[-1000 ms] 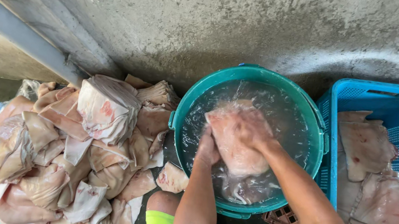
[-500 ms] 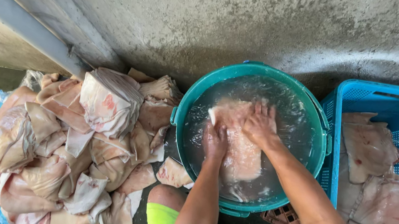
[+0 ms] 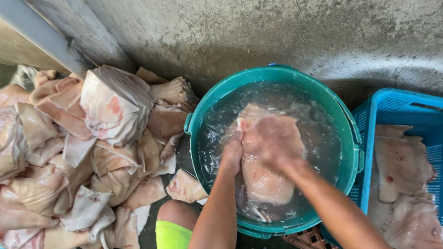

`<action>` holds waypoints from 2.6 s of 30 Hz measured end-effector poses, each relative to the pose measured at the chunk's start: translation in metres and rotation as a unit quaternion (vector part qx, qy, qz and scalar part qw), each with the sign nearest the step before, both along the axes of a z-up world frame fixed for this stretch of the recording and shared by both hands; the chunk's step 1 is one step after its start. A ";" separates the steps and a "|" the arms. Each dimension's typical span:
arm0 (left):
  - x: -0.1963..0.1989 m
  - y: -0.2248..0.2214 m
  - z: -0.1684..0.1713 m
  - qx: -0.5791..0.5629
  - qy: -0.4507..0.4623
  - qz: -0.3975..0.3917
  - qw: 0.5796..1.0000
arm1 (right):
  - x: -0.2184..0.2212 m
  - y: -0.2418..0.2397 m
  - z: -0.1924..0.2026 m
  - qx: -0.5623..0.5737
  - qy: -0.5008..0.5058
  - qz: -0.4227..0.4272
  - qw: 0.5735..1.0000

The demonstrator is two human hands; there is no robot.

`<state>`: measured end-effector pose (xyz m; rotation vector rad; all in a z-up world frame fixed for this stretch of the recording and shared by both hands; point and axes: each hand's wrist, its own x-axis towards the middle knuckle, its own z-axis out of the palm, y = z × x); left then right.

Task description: The person washes large flat pieces of animal skin by hand in a green bucket of water, then places them into a blue basket. The person repeatedly submerges, rubs, and wrings each piece before transferring it.

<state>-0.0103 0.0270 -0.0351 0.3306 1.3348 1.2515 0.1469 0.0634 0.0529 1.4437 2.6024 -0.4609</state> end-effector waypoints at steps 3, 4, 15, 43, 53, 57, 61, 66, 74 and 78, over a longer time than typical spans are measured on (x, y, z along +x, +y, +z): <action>-0.004 0.000 0.003 -0.005 -0.106 -0.009 0.994 | -0.012 -0.017 -0.008 0.066 0.094 0.200 0.973; -0.004 -0.001 0.004 -0.024 -0.130 -0.002 0.991 | -0.009 -0.016 -0.012 -0.018 0.099 0.117 0.988; 0.020 -0.009 0.038 0.122 -0.029 -0.052 0.991 | 0.075 0.056 -0.037 -0.135 0.326 -0.283 0.892; 0.009 -0.007 -0.024 0.109 0.145 0.103 0.978 | 0.060 0.050 -0.006 -0.030 0.095 -0.240 0.966; 0.006 -0.003 -0.050 0.103 0.319 0.147 0.931 | 0.006 0.040 0.008 -0.011 0.106 0.063 0.992; 0.014 -0.013 -0.047 0.035 0.342 0.128 0.930 | 0.030 0.072 0.021 -0.189 0.137 -0.274 0.933; 0.011 -0.017 -0.056 0.059 0.383 0.091 0.917 | 0.006 0.046 -0.001 -0.064 0.001 -0.084 0.994; -0.007 -0.014 -0.061 0.164 0.565 0.043 0.807 | -0.008 0.038 -0.034 -0.038 0.048 0.141 0.988; 0.004 -0.039 -0.062 0.046 0.451 -0.043 0.890 | -0.016 0.060 -0.031 -0.018 -0.035 0.011 0.999; 0.003 -0.043 -0.048 0.074 0.459 -0.088 0.881 | -0.029 0.024 -0.031 -0.041 0.041 0.220 0.974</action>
